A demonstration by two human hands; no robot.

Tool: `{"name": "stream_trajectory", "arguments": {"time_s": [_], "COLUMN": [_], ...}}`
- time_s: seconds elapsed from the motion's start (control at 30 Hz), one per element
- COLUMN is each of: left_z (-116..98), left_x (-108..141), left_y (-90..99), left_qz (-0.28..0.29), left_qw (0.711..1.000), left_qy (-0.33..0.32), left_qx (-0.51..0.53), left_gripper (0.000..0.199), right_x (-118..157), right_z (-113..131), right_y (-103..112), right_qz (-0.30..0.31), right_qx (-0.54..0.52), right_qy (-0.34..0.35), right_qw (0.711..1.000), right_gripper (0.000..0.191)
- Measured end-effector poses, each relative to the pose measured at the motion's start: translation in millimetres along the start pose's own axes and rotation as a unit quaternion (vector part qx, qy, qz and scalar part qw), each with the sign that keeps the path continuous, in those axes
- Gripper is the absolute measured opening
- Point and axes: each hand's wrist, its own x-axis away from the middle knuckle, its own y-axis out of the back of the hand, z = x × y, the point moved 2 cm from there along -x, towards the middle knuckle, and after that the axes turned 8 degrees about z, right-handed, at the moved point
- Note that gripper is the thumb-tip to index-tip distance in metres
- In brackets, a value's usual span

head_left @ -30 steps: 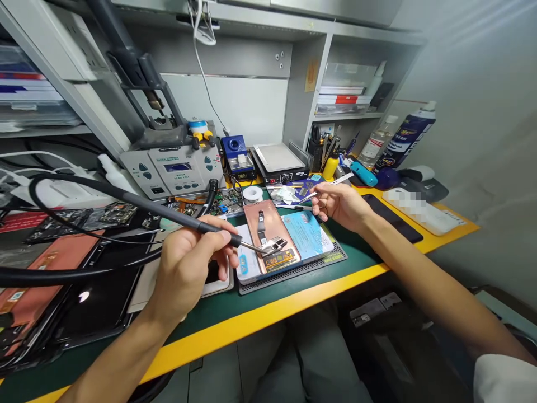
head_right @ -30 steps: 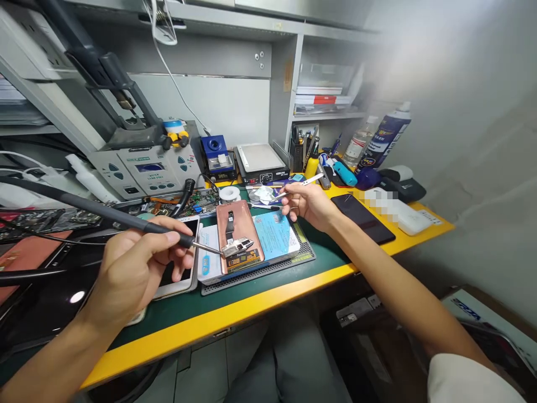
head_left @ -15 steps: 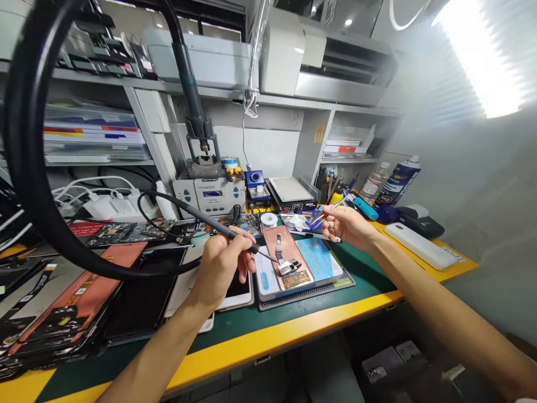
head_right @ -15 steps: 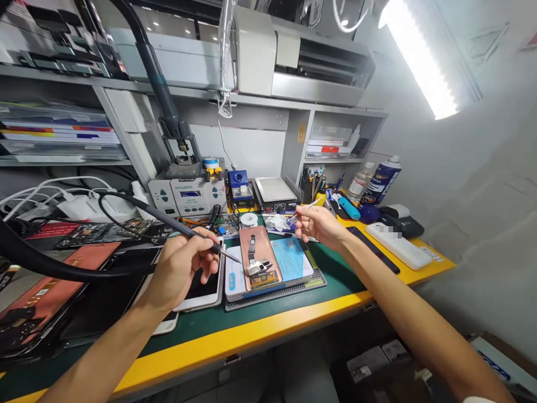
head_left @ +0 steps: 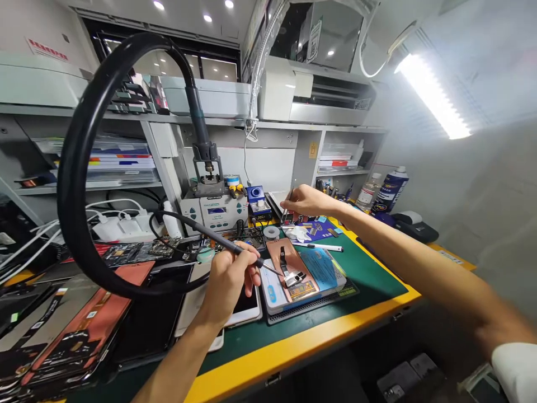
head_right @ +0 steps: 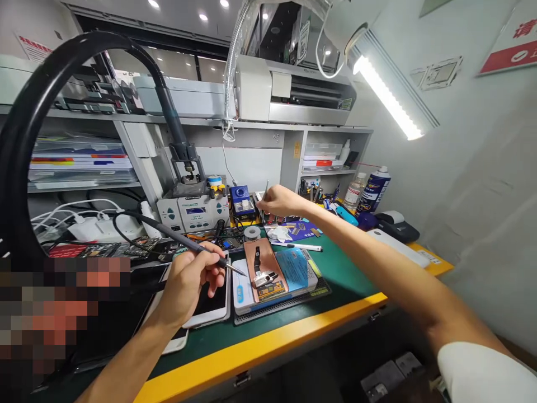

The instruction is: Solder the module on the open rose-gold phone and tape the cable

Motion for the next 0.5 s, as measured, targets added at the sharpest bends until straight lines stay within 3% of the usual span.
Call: {"name": "stream_trajectory", "arguments": {"time_s": [0.27, 0.5], "left_z": [1.0, 2.4], "left_x": [2.1, 0.6], "left_y": [-0.6, 0.6], "left_qz": [0.014, 0.009], "left_qw": [1.0, 1.0], "left_qy": [-0.012, -0.011], "left_qx": [0.008, -0.002], "left_gripper": [0.041, 0.042], "right_x": [-6.8, -4.8], "right_z": [-64.4, -113.5], "right_y": [18.6, 2.8], "right_qz": [-0.058, -0.053], "right_qx": [-0.153, -0.36], "right_qy": [-0.068, -0.078], "right_qw": [0.984, 0.928], "right_gripper": [0.039, 0.041]}}
